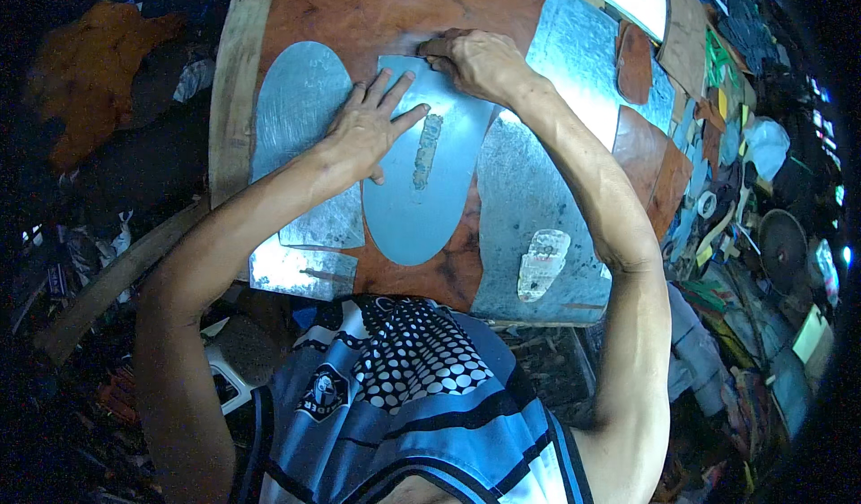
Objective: The recorder uses a metal template and a small knife to mark and cut pieces of leather on a workbench.
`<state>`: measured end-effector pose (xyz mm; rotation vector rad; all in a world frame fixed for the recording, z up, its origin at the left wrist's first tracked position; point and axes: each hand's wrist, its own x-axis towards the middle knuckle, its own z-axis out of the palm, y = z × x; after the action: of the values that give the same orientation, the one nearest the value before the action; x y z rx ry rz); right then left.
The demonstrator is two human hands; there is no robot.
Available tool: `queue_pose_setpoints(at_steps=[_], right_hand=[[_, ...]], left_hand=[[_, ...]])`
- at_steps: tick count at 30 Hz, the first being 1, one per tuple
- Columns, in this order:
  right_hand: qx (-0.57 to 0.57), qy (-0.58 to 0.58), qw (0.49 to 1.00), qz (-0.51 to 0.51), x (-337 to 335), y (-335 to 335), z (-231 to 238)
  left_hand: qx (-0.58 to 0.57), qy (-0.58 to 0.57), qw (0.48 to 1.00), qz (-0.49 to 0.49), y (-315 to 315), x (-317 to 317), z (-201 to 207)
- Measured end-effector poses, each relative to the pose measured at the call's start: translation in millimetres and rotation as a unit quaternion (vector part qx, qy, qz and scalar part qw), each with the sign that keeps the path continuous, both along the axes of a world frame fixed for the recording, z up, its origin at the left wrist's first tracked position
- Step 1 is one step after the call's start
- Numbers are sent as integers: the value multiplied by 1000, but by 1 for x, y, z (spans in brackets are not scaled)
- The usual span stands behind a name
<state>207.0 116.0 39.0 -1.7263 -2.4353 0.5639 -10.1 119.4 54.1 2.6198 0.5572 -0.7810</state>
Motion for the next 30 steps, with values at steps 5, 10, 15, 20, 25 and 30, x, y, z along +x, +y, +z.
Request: queue_pose_setpoints(at_steps=[5, 10, 15, 20, 25, 30], right_hand=[[-70, -20, 996, -45, 20, -18, 5], [-89, -37, 993, -64, 41, -37, 8], [-97, -31, 991, -90, 56, -51, 9], [-71, -36, 987, -139, 70, -82, 12], [-70, 47, 958, -273, 84, -143, 25], [4, 243, 867, -435, 12, -155, 11]], left_hand=[[-4, 3, 1000, -7, 0, 0, 1], [12, -5, 1000, -9, 0, 1, 2], [15, 5, 1000, -7, 1, 3, 2], [13, 20, 1000, 3, 2, 0, 3], [15, 19, 1000, -16, 2, 6, 5], [36, 26, 998, -53, 0, 8, 4]])
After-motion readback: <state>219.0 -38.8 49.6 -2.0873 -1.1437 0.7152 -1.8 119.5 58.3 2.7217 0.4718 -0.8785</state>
